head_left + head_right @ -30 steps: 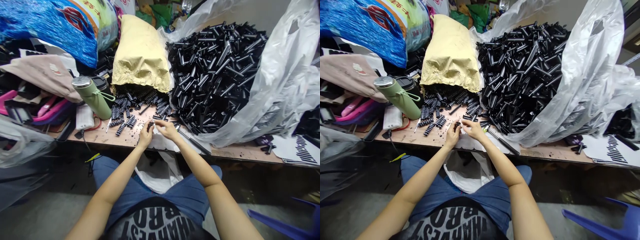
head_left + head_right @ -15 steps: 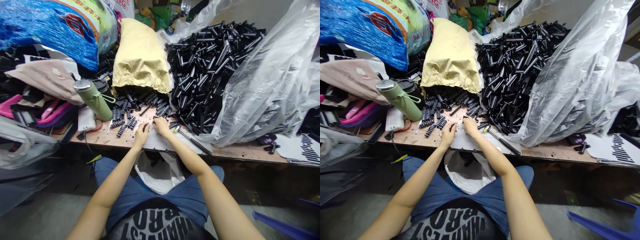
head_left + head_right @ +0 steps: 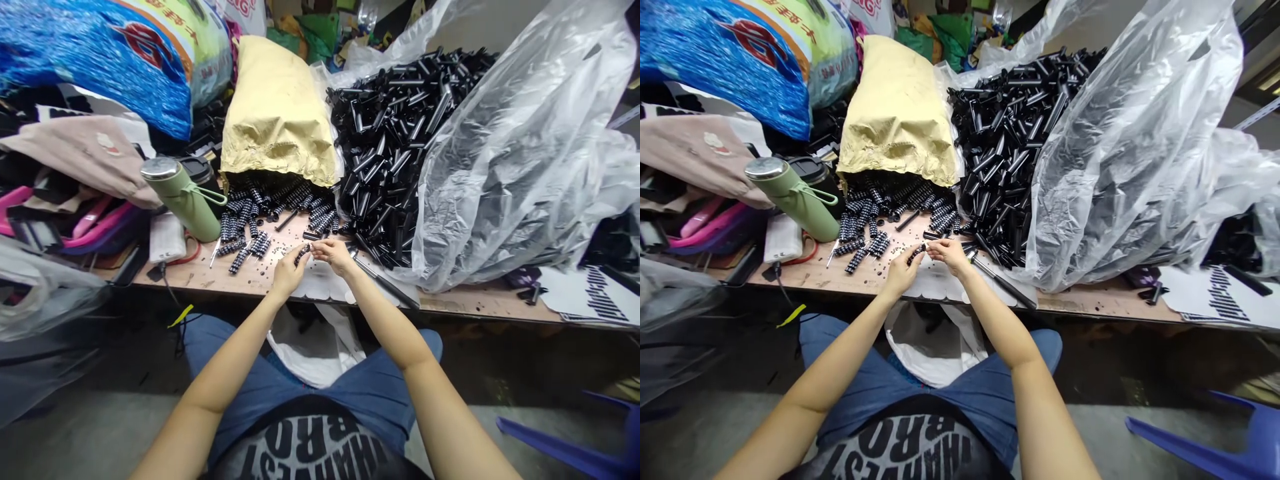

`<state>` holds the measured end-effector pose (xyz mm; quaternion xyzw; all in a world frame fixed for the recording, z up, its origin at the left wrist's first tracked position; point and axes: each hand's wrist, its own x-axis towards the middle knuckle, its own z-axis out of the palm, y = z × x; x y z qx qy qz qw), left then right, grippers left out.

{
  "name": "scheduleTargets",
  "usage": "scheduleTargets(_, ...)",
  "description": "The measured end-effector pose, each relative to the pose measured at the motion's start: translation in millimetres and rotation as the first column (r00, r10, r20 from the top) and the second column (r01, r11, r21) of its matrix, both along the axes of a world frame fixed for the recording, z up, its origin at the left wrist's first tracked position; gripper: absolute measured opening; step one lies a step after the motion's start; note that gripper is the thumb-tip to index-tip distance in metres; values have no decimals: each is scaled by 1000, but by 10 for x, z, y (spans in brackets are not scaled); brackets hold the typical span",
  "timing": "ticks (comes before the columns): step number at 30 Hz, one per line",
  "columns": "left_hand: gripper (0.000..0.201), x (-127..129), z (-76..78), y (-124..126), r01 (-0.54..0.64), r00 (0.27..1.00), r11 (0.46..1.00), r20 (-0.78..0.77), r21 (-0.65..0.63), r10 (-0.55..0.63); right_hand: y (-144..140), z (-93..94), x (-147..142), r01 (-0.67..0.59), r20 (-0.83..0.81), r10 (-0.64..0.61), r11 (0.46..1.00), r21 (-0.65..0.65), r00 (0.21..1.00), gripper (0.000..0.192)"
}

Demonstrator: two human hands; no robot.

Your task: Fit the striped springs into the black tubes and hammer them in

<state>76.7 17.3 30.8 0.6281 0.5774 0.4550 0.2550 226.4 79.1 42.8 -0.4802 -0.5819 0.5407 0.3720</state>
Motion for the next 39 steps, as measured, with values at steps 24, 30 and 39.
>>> scheduleTargets(24,37,-311,-26,-39,-173,979,983,99,-60,179,146,-34,-407,-197,789,-211,901,385,578,22)
scheduleTargets(30,37,-204,2,8,-50,997,989,57,-141,59,-44,-13,-163,-174,691,-160,905,387,704,13)
scheduleTargets(39,33,-122,-44,-61,32,999,993,2,-111,-32,-420,-220,14,-92,476,-114,917,389,872,21)
